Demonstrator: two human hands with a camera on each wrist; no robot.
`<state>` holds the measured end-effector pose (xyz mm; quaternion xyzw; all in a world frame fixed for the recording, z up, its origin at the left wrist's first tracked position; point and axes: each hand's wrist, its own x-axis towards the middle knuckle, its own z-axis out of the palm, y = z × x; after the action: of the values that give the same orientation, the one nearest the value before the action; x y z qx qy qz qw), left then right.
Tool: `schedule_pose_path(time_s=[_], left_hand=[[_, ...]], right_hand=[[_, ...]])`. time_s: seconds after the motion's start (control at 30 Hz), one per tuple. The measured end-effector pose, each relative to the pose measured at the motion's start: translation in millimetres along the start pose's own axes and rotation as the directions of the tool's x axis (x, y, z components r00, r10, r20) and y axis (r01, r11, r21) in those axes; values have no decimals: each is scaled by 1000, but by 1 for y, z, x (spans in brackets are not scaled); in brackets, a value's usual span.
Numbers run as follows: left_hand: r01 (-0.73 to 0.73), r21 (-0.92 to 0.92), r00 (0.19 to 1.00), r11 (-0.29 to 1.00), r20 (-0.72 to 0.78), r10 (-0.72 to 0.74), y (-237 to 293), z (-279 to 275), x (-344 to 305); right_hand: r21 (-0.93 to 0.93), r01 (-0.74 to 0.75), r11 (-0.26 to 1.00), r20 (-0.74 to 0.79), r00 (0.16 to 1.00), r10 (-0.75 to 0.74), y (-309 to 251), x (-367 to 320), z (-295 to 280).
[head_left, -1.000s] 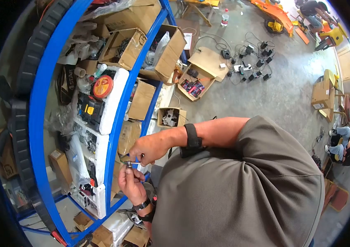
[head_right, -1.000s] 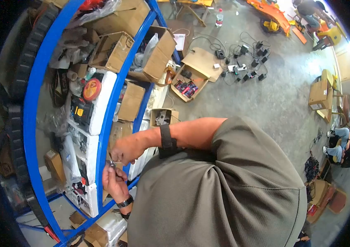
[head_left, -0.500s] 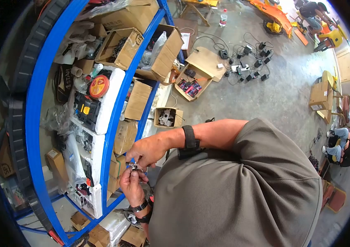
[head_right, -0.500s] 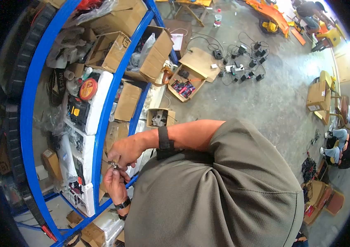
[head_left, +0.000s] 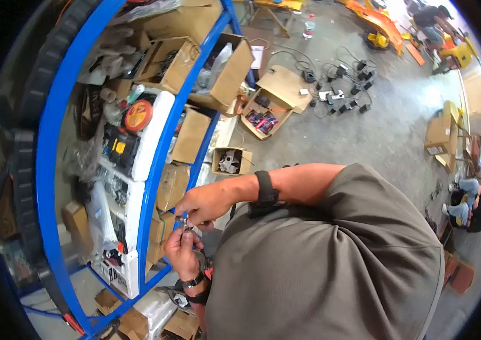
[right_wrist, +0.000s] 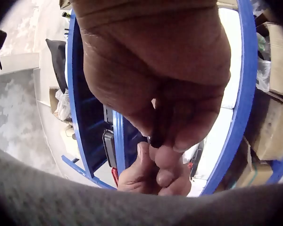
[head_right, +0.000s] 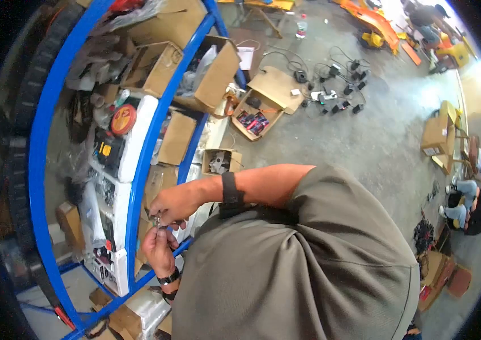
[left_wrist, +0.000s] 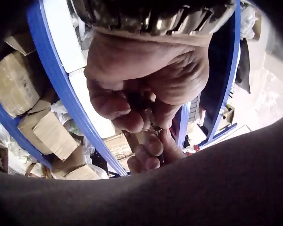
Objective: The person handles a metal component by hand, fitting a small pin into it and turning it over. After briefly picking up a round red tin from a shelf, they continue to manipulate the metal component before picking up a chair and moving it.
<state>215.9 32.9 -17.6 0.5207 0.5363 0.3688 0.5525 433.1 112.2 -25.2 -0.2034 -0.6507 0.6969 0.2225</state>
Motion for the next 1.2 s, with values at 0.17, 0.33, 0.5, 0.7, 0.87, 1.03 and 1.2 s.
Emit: schedule_pose_path(time_s=[0.17,0.33,0.5,0.7,0.87,1.03,1.2], left_hand=[[22,114,998,993,-58,-16,9,-2,4],[-23,87,996,996,-87,31,24,-1,1],[-70,4,985,998,-157,70,29,4,-5],[-108,-108,980,988,-177,88,27,2,-9],[-42,-109,992,993,-126,28,29,-2,-10],[-92,-1,986,996,-141,91,30,-1,-14],[-219,272,941,937,-196,277,39,5,-13]], right_hand=[[-13,-29,999,-75,997,28,-16,-2,1],[124,28,992,-100,995,-16,-9,-5,-2],[-17,-15,1000,-126,992,12,-20,-5,0],[-206,68,976,-172,980,-104,-21,-4,5],[-303,167,938,-168,960,-225,-23,-5,9],[-342,141,929,-177,961,-211,-27,-5,8],[-330,46,943,-231,964,-128,-35,-6,9]])
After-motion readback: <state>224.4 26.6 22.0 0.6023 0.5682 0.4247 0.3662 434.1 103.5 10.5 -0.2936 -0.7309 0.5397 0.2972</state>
